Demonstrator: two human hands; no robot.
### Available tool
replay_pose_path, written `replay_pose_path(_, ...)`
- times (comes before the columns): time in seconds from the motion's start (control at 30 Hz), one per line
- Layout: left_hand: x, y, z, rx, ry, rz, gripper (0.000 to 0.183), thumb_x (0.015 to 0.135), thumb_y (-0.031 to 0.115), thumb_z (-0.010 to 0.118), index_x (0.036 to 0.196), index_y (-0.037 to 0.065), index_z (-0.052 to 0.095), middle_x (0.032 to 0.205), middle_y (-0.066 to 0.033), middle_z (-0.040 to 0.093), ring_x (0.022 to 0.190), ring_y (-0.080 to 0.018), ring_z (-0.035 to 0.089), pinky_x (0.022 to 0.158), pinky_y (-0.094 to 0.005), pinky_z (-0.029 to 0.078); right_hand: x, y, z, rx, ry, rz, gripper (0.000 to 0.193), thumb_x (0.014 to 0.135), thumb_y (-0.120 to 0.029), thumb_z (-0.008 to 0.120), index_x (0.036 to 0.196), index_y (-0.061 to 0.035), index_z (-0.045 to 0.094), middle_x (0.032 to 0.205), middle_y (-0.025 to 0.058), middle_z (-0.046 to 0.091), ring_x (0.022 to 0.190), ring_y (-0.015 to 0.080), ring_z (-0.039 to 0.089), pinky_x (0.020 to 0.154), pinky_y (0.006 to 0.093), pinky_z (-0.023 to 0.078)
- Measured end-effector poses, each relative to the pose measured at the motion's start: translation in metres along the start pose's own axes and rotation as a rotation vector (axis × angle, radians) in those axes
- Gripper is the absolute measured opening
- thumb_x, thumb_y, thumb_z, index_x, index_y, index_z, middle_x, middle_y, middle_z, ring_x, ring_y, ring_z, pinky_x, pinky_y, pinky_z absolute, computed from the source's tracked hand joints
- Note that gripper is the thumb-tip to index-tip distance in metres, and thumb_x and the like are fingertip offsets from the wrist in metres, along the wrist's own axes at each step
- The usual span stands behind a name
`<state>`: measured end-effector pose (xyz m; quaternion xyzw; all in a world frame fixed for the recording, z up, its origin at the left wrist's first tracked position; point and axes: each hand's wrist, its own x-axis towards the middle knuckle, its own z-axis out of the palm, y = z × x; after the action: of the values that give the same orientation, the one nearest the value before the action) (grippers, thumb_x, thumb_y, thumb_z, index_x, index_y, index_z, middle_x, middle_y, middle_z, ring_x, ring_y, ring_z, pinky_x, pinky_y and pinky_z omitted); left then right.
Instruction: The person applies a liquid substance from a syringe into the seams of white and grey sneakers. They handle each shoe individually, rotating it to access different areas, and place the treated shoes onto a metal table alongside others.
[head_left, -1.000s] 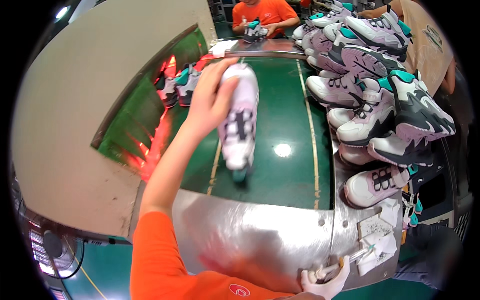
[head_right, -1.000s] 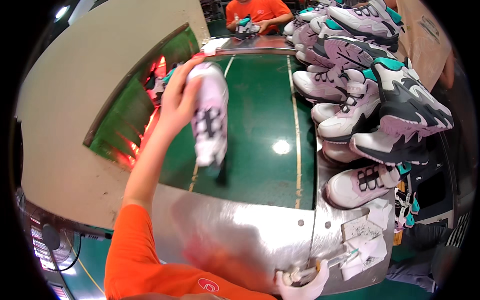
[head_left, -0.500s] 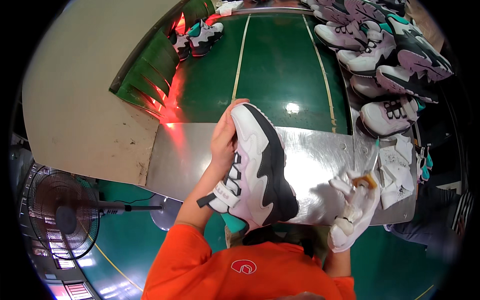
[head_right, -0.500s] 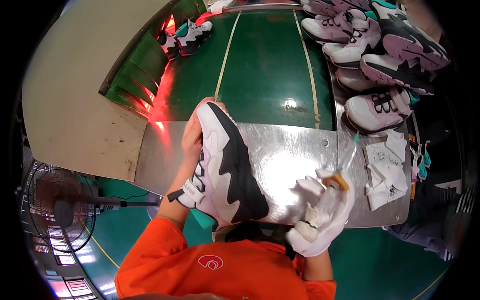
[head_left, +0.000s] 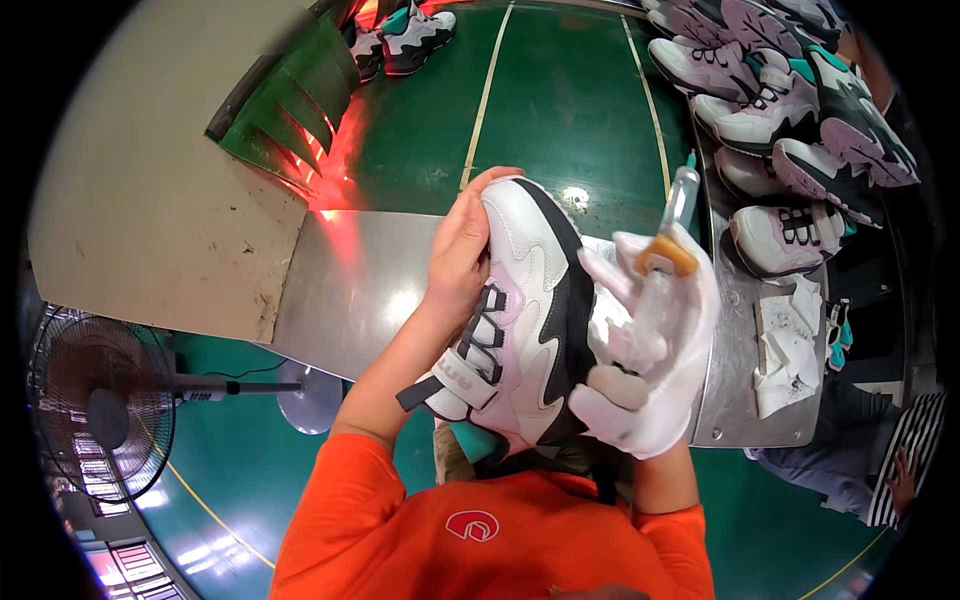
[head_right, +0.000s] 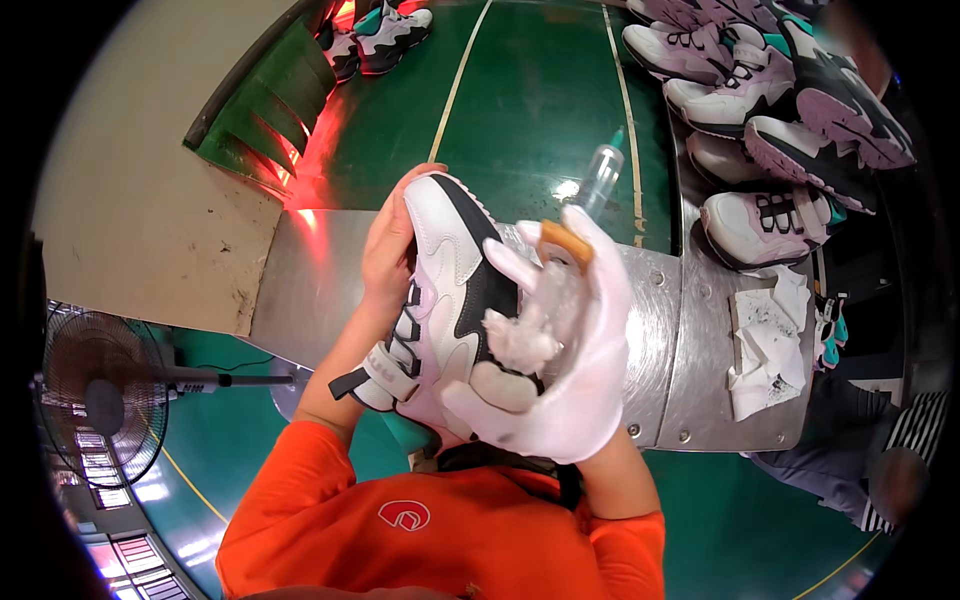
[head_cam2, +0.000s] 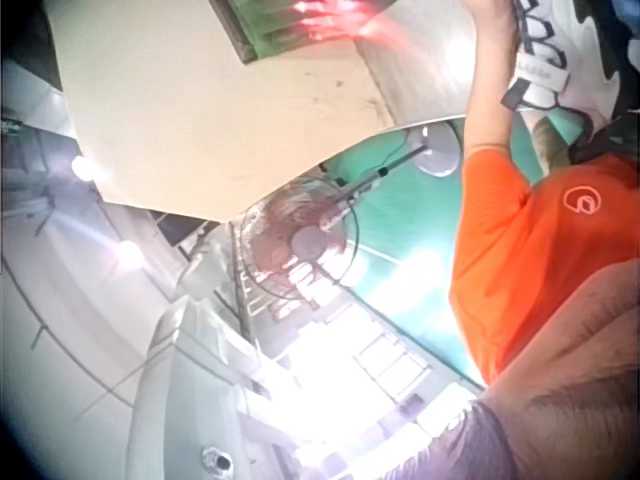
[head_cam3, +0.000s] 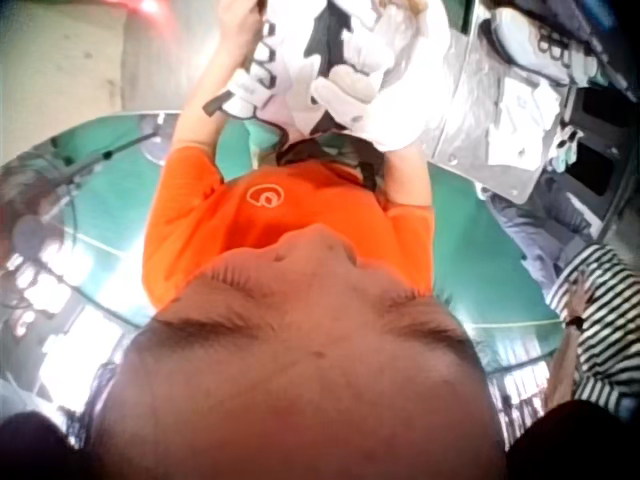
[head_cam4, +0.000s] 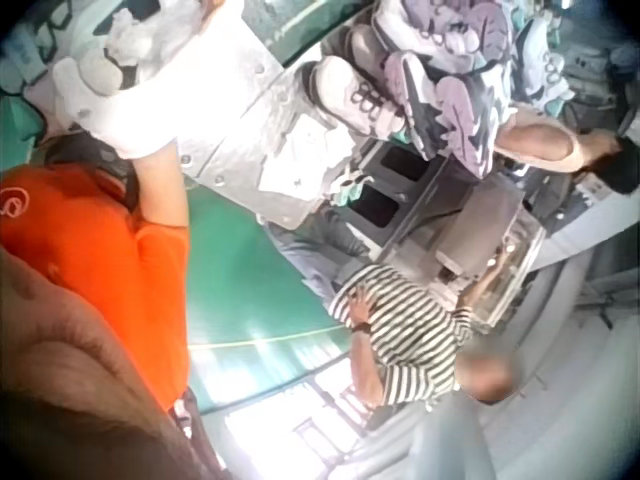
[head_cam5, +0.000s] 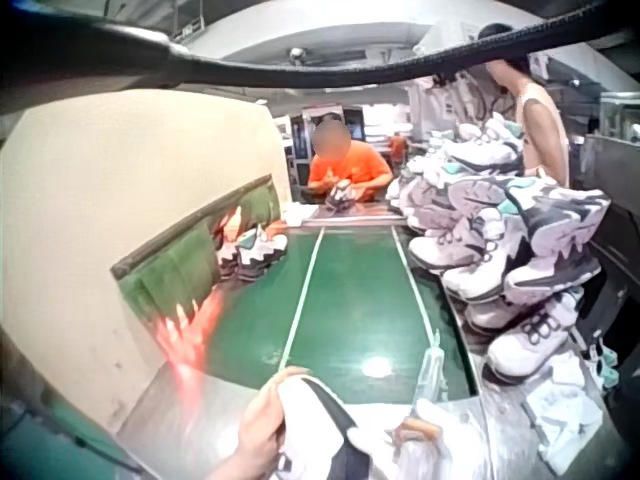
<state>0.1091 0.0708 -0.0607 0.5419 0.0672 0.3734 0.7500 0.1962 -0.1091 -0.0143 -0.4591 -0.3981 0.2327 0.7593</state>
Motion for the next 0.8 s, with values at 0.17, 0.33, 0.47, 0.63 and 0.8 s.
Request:
replay_pose_path(0.17,-0.002,0.003,0.005,0.035,0.020,-0.003,0.051,0.106,0.037,0.038,0.137,-0.004,0.042,0.120,-0.0103,0.058,0.108,-0.0154,0.058,0.095,-0.0274,0.045,0.014,0.006,0.008,-0.259,-0.139,-0.149,0.101,0.062,-0.002,0.082,0.146,0.0011,0.027,0.135,0.0187,0.044,0.123,0.0291,0.052,0.104,0.0416,0.045)
replay_pose_path(0.33,0.006,-0.004,0.001,0.086,0.038,-0.011,0.049,0.106,0.035,0.040,0.137,-0.003,0.044,0.118,-0.0100,0.059,0.105,-0.0151,0.059,0.093,-0.0272,0.047,0.012,-0.019,0.003,-0.169,0.034,0.210,0.099,0.055,-0.002,0.070,0.145,0.0003,0.030,0.128,0.0143,0.045,0.118,0.0298,0.054,0.102,0.0428,0.045)
replay_pose_path(0.47,0.040,-0.004,-0.003,0.183,0.128,0.005,0.040,0.105,0.030,0.043,0.129,-0.001,0.052,0.110,-0.0070,0.063,0.102,-0.0130,0.059,0.091,-0.0266,0.047,-0.012,-0.009,-0.046,-0.373,0.221,-0.088,0.090,0.060,-0.003,0.059,0.145,0.0003,0.029,0.131,0.0150,0.043,0.113,0.0303,0.057,0.098,0.0399,0.048)
replay_pose_path(0.63,0.179,-0.032,-0.071,-0.011,0.432,0.144,0.024,0.103,0.016,0.048,0.114,-0.003,0.059,0.107,-0.0114,0.065,0.096,-0.0201,0.064,0.088,-0.0351,0.053,-0.077,0.005,-0.107,-0.627,0.530,0.127,0.110,0.056,-0.011,0.083,0.147,0.0004,0.023,0.120,0.0149,0.049,0.103,0.0239,0.058,0.088,0.0349,0.051)
replay_pose_path(0.8,0.337,-0.087,-0.080,-0.103,0.958,0.101,0.027,0.092,0.010,0.046,0.102,-0.010,0.061,0.105,-0.0158,0.067,0.091,-0.0289,0.069,0.076,-0.0413,0.058,-0.119,0.027,-0.130,-0.856,0.568,0.221,0.105,0.056,-0.017,0.089,0.139,0.0091,0.030,0.096,0.0113,0.058,0.079,0.0186,0.058,0.082,0.0310,0.049)
